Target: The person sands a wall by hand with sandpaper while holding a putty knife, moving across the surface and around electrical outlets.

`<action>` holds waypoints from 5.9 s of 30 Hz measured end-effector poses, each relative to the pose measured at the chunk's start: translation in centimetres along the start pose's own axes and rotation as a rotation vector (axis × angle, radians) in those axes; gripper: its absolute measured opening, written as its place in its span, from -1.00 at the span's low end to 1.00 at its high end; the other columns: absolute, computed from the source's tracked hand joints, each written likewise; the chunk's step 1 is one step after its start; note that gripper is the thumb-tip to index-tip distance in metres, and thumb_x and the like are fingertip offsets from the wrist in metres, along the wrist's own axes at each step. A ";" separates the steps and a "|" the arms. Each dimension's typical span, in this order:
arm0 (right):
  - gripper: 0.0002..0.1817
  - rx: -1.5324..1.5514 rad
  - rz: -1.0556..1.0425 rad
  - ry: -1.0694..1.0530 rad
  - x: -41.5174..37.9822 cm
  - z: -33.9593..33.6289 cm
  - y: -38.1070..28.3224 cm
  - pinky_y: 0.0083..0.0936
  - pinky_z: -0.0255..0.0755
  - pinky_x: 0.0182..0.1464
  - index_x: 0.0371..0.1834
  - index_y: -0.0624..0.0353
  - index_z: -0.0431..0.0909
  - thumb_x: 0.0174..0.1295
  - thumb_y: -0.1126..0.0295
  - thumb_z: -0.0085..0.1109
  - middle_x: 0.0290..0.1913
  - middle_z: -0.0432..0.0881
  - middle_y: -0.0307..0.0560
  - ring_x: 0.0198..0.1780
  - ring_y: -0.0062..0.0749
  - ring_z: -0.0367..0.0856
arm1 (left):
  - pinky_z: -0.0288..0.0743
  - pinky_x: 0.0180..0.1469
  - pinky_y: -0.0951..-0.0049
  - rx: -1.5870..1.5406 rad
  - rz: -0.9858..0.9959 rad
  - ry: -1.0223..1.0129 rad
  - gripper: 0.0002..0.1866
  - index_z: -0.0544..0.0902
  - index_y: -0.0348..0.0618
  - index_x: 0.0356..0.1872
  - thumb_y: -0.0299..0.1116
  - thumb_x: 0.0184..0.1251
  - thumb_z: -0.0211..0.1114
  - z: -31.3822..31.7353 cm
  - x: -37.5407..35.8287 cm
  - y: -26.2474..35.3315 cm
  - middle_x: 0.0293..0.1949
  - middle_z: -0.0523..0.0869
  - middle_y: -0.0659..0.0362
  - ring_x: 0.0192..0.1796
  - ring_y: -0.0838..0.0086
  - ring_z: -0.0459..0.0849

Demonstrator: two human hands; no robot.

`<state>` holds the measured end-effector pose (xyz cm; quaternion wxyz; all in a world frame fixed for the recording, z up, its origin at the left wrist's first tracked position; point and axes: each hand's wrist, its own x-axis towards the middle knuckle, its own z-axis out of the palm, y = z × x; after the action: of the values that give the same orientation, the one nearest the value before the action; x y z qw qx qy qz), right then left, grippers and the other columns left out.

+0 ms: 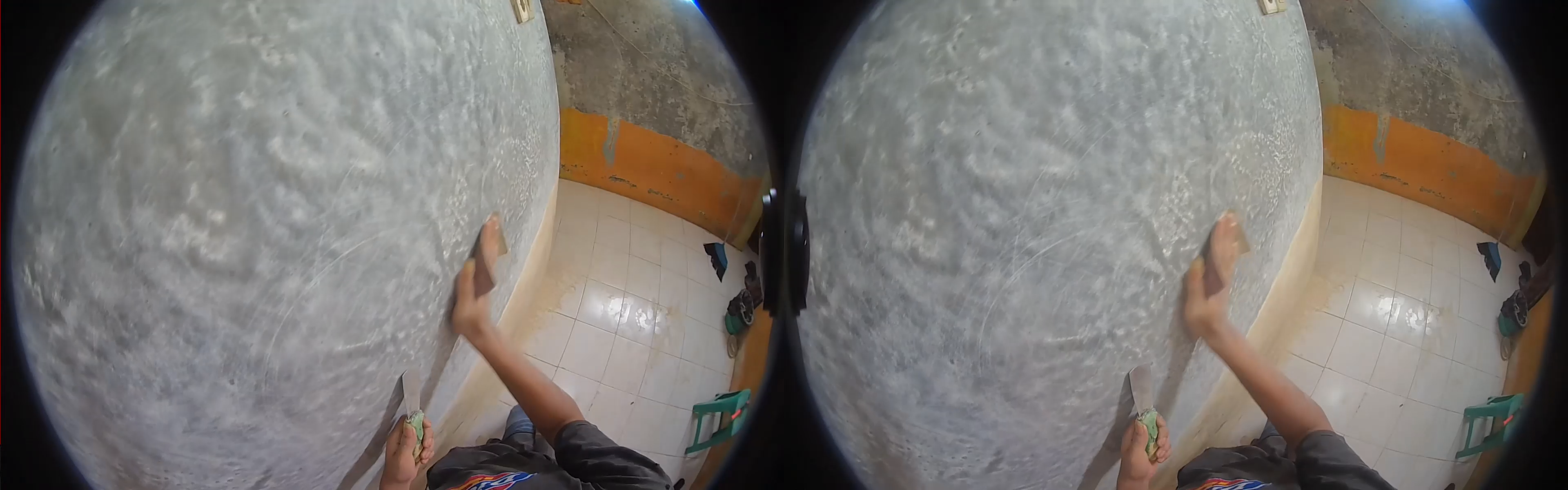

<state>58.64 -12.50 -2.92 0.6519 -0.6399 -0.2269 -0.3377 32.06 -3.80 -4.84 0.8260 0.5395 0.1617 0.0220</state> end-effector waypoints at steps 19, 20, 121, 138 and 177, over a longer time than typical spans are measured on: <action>-0.12 -0.074 -0.364 -0.276 0.0 -4.3 14.2 0.23 -0.39 0.43 0.43 0.55 -0.13 0.17 0.23 0.04 0.45 -0.11 0.55 0.50 0.37 -0.21 | 0.25 -0.51 0.50 -0.007 0.131 0.161 -0.46 0.42 -0.23 -0.21 0.17 0.38 0.04 12.9 13.5 -2.9 -0.54 0.40 0.23 -0.55 0.51 0.39; -0.12 -0.075 -0.308 -0.271 -1.0 -4.8 16.6 0.22 -0.40 0.43 0.44 0.55 -0.15 0.19 0.23 0.04 0.46 -0.13 0.54 0.50 0.37 -0.23 | 0.25 -0.51 0.49 -0.007 0.131 0.168 -0.46 0.42 -0.23 -0.21 0.17 0.39 0.04 13.5 14.3 -2.9 -0.54 0.40 0.23 -0.55 0.50 0.39; -0.08 -0.059 -0.581 -0.511 46.4 -21.5 48.4 0.41 -0.02 0.24 0.32 0.65 0.03 0.10 0.12 0.20 0.28 0.06 0.80 0.30 0.71 0.08 | 0.36 -0.39 0.49 -0.106 0.666 0.447 -0.43 0.44 -0.37 -0.02 0.07 0.51 -0.14 54.7 61.2 -7.0 -0.53 0.47 0.19 -0.48 0.50 0.46; -0.16 -0.056 -0.717 -0.834 46.4 -20.2 42.3 0.36 -0.20 0.32 0.26 0.69 0.09 0.16 0.14 0.13 0.29 0.08 0.76 0.34 0.67 0.01 | 0.29 -0.64 0.52 -0.315 0.818 0.644 -0.51 0.47 -0.31 -0.15 0.00 0.51 -0.15 52.3 55.4 -5.8 -0.57 0.45 0.16 -0.68 0.50 0.39; -0.23 -0.077 -0.749 -0.535 37.0 -12.1 17.0 0.29 -0.12 0.33 0.34 0.54 0.13 0.21 0.19 0.13 0.39 0.08 0.54 0.42 0.45 0.00 | 0.06 -0.75 0.64 -0.323 0.829 0.241 -0.44 0.42 -0.25 0.09 0.07 0.52 -0.25 37.9 34.6 3.5 -0.48 0.43 0.24 -0.67 0.63 0.27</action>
<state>94.13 -30.77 11.48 0.3793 -0.6022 -0.5902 -0.3811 76.36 -28.58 3.75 0.7963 0.4164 0.0217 0.4381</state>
